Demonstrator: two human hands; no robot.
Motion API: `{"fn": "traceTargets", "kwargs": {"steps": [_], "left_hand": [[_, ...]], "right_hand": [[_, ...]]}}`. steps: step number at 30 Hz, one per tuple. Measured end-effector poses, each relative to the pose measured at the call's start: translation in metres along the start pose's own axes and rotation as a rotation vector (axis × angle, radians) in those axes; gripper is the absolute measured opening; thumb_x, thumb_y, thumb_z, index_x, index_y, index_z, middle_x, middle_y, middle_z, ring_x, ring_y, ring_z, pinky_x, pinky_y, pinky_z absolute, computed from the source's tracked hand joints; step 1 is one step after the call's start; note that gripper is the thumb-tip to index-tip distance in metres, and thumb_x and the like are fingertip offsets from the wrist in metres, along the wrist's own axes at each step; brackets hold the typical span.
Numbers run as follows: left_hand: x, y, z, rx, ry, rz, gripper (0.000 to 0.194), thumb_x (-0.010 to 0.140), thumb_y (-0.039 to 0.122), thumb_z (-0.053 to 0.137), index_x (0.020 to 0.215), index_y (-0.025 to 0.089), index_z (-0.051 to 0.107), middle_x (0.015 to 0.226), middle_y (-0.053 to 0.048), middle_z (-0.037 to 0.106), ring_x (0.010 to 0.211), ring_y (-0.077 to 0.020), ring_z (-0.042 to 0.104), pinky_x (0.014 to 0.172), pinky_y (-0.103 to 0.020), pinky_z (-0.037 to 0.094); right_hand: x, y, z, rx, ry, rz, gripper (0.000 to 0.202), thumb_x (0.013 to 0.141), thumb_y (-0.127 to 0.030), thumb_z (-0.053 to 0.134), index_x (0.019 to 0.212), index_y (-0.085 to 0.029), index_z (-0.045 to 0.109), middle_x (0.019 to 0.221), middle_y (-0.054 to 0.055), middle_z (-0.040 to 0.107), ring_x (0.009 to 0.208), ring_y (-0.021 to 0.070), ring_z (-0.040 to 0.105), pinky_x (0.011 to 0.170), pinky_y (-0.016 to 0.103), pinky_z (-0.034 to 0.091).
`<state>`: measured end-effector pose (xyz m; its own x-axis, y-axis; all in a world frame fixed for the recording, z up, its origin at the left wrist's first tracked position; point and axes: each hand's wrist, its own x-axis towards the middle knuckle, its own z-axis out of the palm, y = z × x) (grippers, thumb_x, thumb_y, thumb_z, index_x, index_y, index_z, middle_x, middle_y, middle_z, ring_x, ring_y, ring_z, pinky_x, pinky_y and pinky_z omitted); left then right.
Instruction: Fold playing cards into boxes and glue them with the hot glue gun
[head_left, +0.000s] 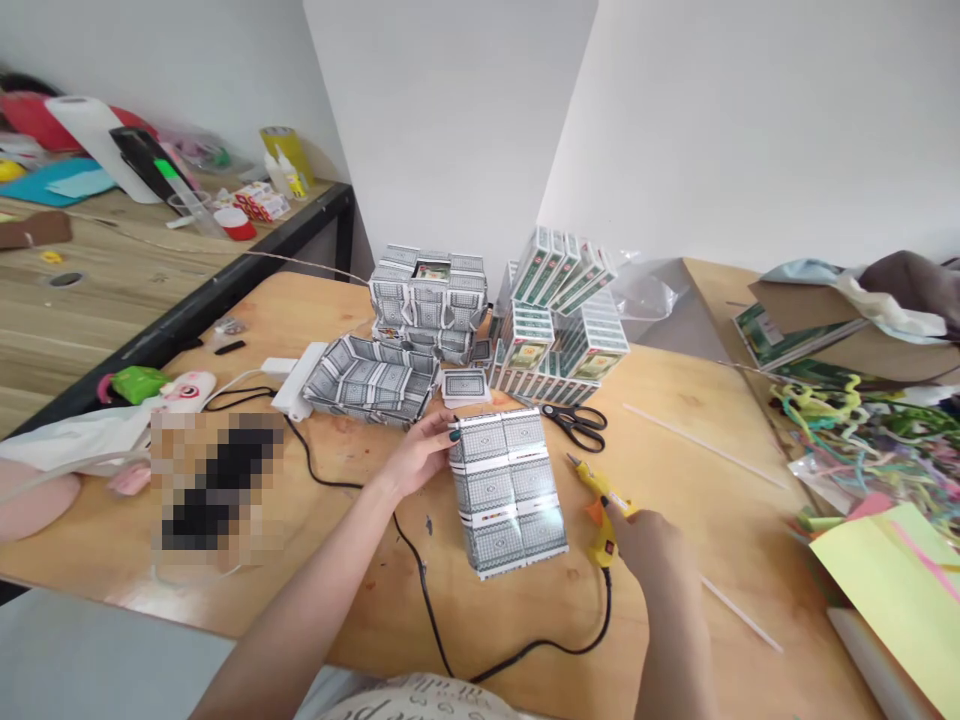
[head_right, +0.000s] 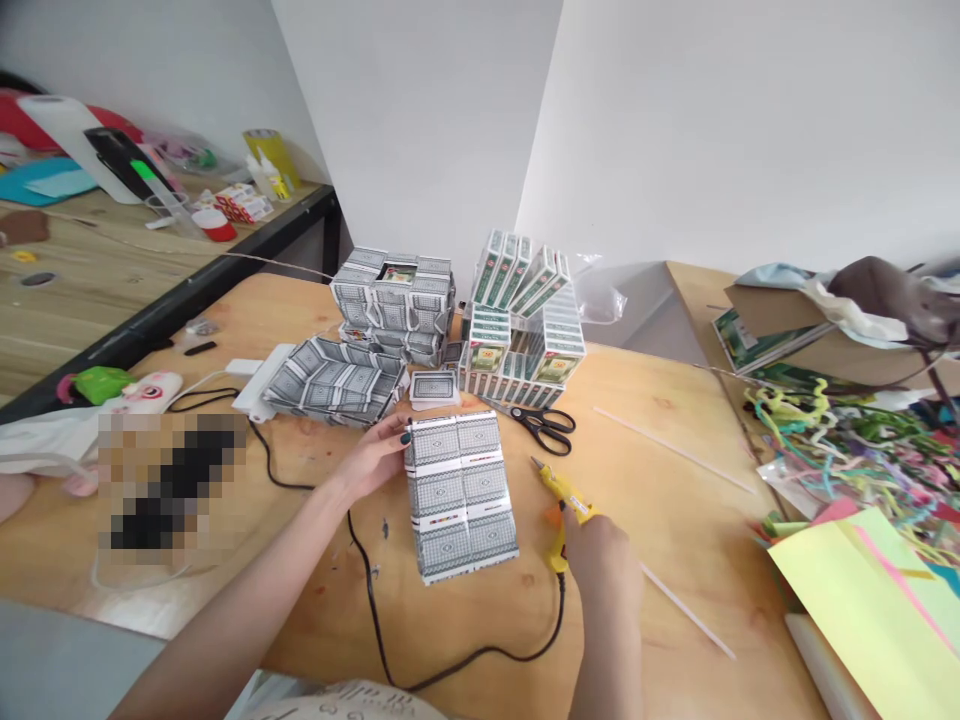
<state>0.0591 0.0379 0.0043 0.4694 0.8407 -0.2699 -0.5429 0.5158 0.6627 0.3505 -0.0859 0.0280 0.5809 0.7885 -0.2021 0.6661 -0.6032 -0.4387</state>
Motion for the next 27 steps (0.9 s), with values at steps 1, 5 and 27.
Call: {"fn": "traceTargets", "kwargs": {"steps": [1,5,27], "left_hand": [[0.0,0.002,0.0,0.007,-0.012,-0.004,0.028,0.061,0.013,0.079,0.08,0.016,0.059,0.073,0.002,0.063,0.064,-0.0104,0.058,0.059,-0.022,0.042],[-0.002,0.009,0.002,0.043,-0.053,-0.018,0.029,0.06,0.012,0.079,0.08,0.016,0.059,0.075,0.001,0.063,0.066,-0.0114,0.058,0.06,-0.022,0.042],[-0.021,0.036,0.039,0.351,-0.019,0.128,0.032,0.052,0.016,0.083,0.074,0.014,0.059,0.072,0.001,0.06,0.066,-0.0106,0.054,0.059,-0.021,0.041]], "right_hand": [[-0.001,-0.012,-0.004,0.019,0.005,0.05,0.043,0.072,-0.058,0.055,0.044,-0.025,0.053,0.043,0.006,0.057,0.042,0.0213,0.054,0.044,0.032,0.038],[0.001,-0.065,0.002,0.674,-0.074,-0.099,0.043,0.074,-0.06,0.055,0.092,-0.022,0.063,0.097,0.01,0.069,0.084,0.0253,0.066,0.07,0.034,0.05],[0.007,-0.106,0.031,1.112,-0.468,-0.276,0.056,0.062,-0.051,0.067,0.111,-0.028,0.054,0.095,0.002,0.063,0.076,0.0207,0.059,0.065,0.03,0.046]]}}
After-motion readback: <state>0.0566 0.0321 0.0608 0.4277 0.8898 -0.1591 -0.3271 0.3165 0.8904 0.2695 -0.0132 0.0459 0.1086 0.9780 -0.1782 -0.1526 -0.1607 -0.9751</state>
